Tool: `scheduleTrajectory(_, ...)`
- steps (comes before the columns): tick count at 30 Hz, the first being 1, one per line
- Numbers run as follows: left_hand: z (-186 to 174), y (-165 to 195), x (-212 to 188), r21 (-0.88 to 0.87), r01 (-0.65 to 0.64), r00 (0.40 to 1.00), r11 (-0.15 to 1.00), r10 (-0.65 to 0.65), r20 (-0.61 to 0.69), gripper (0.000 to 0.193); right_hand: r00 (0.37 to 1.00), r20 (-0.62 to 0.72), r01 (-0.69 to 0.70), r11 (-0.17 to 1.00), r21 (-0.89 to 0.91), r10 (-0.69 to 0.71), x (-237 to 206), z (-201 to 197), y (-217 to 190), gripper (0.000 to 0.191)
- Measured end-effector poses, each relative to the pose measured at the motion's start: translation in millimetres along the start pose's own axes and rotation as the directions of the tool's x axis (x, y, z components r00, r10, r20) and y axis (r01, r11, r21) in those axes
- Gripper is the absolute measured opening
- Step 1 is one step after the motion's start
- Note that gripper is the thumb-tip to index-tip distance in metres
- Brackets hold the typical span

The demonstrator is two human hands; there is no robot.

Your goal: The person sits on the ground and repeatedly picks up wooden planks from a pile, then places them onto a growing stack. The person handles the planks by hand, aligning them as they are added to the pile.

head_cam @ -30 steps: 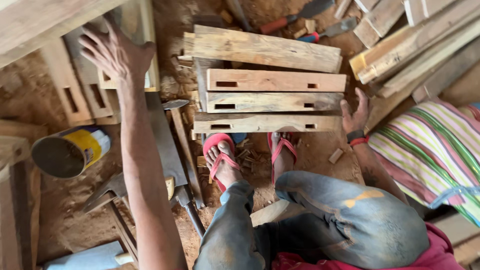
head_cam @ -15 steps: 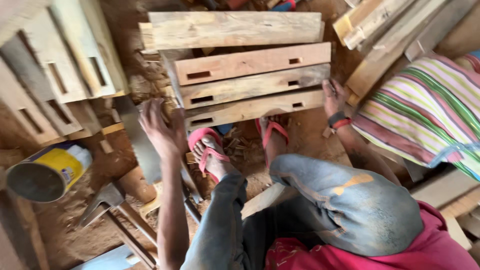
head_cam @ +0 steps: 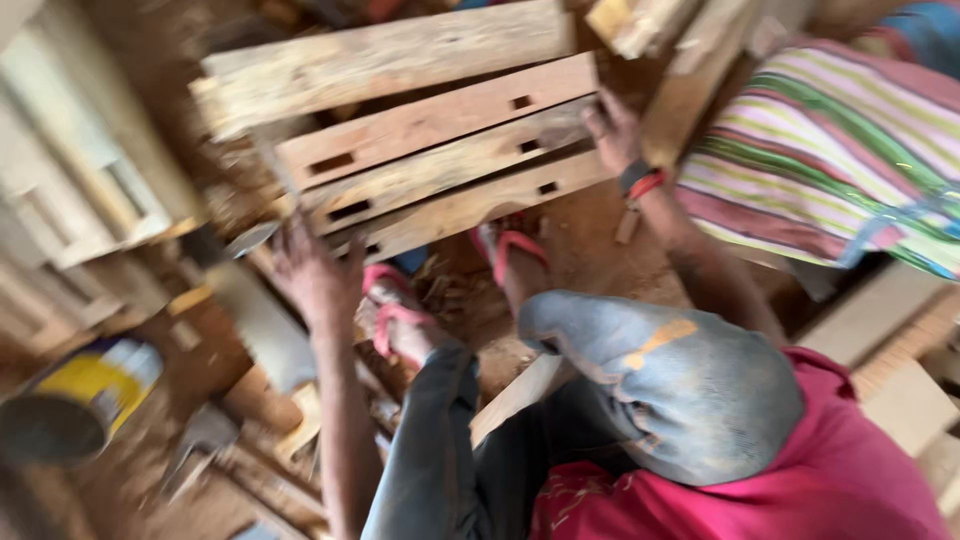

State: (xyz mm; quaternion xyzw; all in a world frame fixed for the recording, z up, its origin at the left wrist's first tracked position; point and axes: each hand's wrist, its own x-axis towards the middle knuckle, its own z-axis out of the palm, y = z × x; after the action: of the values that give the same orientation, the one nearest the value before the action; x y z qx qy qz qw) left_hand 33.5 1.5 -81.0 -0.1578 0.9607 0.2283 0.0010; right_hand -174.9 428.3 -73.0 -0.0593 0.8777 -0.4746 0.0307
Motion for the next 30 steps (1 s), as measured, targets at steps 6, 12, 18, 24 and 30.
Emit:
scheduleTrajectory(6, -8.9, 14.6, -0.5, -0.024, 0.065, 0.997, 0.998, -0.066, -0.033, 0.091, 0.984, 0.036, -0.18, 0.974, 0.137, 0.177, 8.9, 7.5, 13.0, 0.052)
scheduleTrajectory(12, -10.5, 12.1, 3.4, -0.086, 0.006, 0.998, 0.996, -0.011, -0.058, 0.103, 0.962, -0.028, -0.27, 0.961, 0.059, 0.272, 8.6, 2.3, 18.4, 0.055)
scheduleTrajectory(18, -10.3, 8.7, 16.1, -0.179, 0.073, 0.992, 0.981, -0.053, 0.115, 0.112, 0.968, 0.021, -0.249, 0.967, -0.047, 0.25, 16.4, -5.9, 18.3, 0.052)
scheduleTrajectory(24, -10.3, 9.6, 16.9, -0.168, 0.124, 0.988, 0.978, -0.107, 0.108, 0.117, 0.967, 0.033, -0.25, 0.966, -0.059, 0.252, 15.6, -10.9, 28.4, 0.053)
scheduleTrajectory(30, -11.9, 11.8, 19.5, -0.186, 0.13, 0.989, 0.974, -0.114, 0.093, 0.111, 0.945, -0.017, -0.256, 0.702, -0.664, 0.327, 75.9, -35.2, 27.0, 0.038)
